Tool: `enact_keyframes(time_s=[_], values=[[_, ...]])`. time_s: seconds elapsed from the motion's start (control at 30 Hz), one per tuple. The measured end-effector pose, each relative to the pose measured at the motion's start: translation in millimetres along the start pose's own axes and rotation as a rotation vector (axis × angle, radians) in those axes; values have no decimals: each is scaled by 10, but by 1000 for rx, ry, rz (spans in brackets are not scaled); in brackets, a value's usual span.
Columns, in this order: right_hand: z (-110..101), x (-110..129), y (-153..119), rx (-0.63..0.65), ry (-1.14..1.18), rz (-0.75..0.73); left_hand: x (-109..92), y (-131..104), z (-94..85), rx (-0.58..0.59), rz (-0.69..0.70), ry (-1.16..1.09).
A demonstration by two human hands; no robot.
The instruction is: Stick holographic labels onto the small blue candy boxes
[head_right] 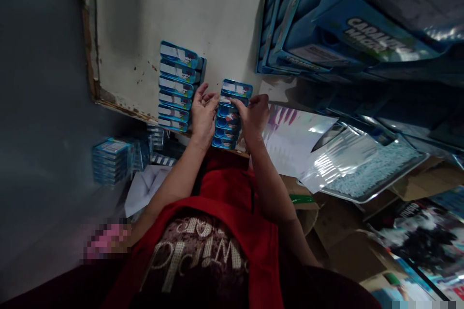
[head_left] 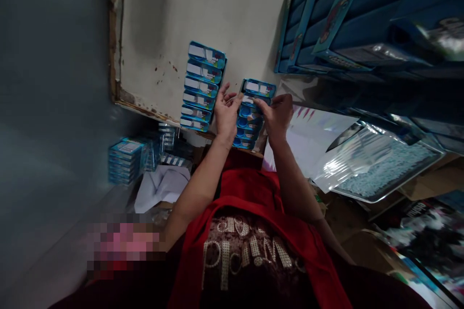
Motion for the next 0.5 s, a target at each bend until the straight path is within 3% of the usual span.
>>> enact_keyframes(time_s=[0.1, 0.17, 0.27, 0.4, 0.43, 0.5], values=[[-46, -49, 30, 63, 88, -25, 213, 80, 53, 8, -143, -74], [-129, -50, -19, 112, 167, -7, 232, 78, 5, 28, -149, -41], [-273, -2, -177, 207, 336, 27, 58, -137, -192, 44, -29, 54], [-396, 122, -441, 333, 538, 10, -338, -659, -519, -50, 219, 99], [-409, 152, -503, 370, 565, 8, -393, -753, -555, -44, 202, 41], [-422, 199, -615, 443, 599, 23, -424, -846, -537, 50, 32, -166]])
Point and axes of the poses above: each hand's wrist, its own y-axis towards the middle knuckle, its own z-axis out of the palm, x = y × z, the point moved 4 cm from there along y, towards the middle knuckle, and after that the axes turned 15 degrees about z, right-handed, at the moved point
